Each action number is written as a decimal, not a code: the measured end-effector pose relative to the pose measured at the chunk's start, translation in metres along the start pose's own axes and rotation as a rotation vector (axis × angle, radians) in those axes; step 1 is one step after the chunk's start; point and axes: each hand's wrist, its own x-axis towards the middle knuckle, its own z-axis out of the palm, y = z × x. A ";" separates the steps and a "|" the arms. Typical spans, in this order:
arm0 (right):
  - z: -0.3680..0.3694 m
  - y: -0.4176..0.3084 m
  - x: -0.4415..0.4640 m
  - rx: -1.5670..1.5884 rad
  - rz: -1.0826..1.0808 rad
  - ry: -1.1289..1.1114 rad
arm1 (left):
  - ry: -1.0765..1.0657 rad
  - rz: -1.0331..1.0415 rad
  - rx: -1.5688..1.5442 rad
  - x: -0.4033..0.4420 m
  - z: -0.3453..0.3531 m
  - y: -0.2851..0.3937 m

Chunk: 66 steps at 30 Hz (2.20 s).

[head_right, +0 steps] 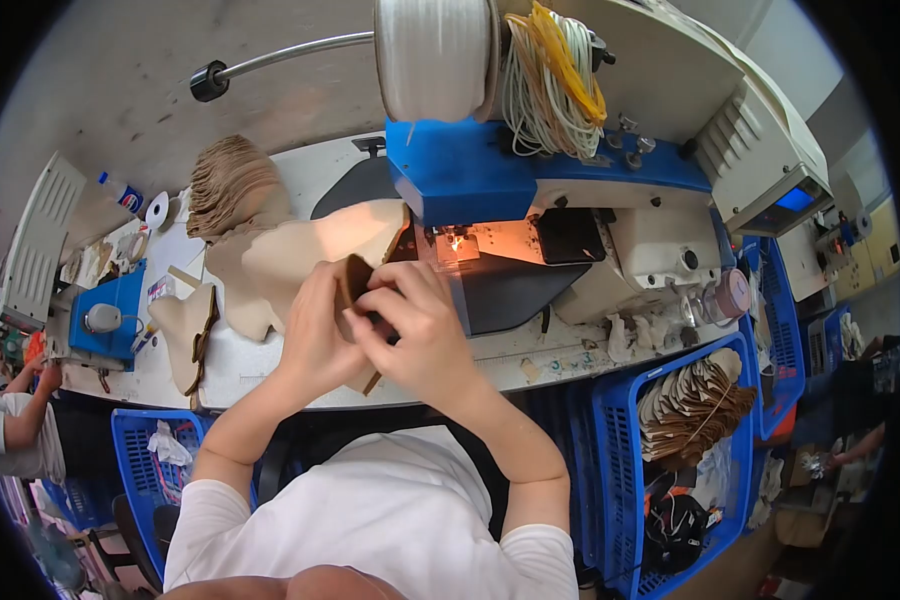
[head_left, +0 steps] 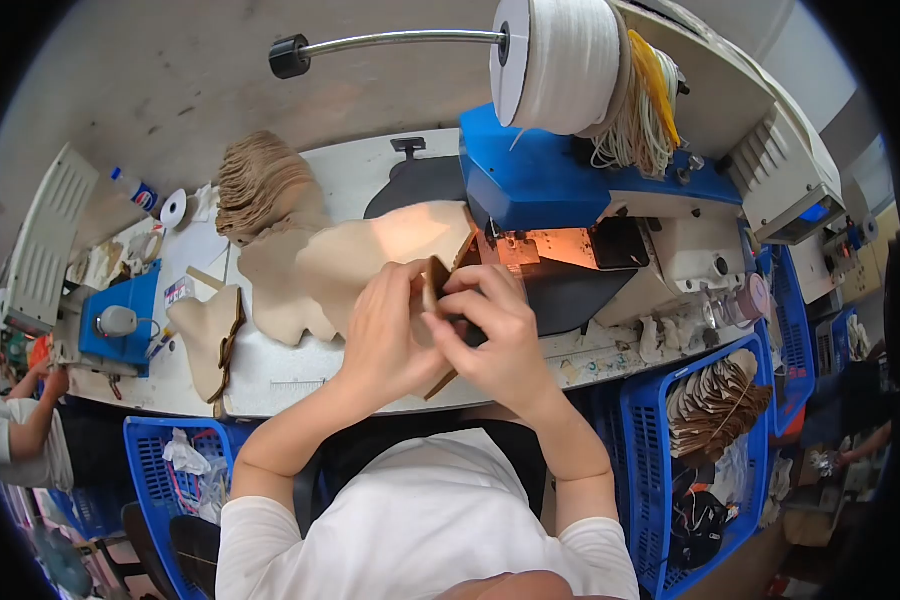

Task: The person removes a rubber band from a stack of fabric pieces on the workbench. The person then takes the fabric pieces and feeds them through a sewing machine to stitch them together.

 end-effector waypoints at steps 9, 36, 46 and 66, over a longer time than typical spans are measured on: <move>-0.070 -0.065 0.008 1.009 -0.165 0.272 | -0.107 -0.394 -0.713 0.000 -0.017 -0.031; -0.063 -0.126 0.007 1.665 -0.191 -0.200 | 0.775 -0.451 -1.047 -0.045 -0.205 -0.099; -0.055 -0.074 0.017 1.621 -0.345 -0.345 | 1.284 -0.119 0.444 -0.094 -0.263 -0.147; -0.055 -0.136 -0.022 1.656 0.188 -0.024 | 0.738 -0.535 0.349 -0.156 -0.169 -0.280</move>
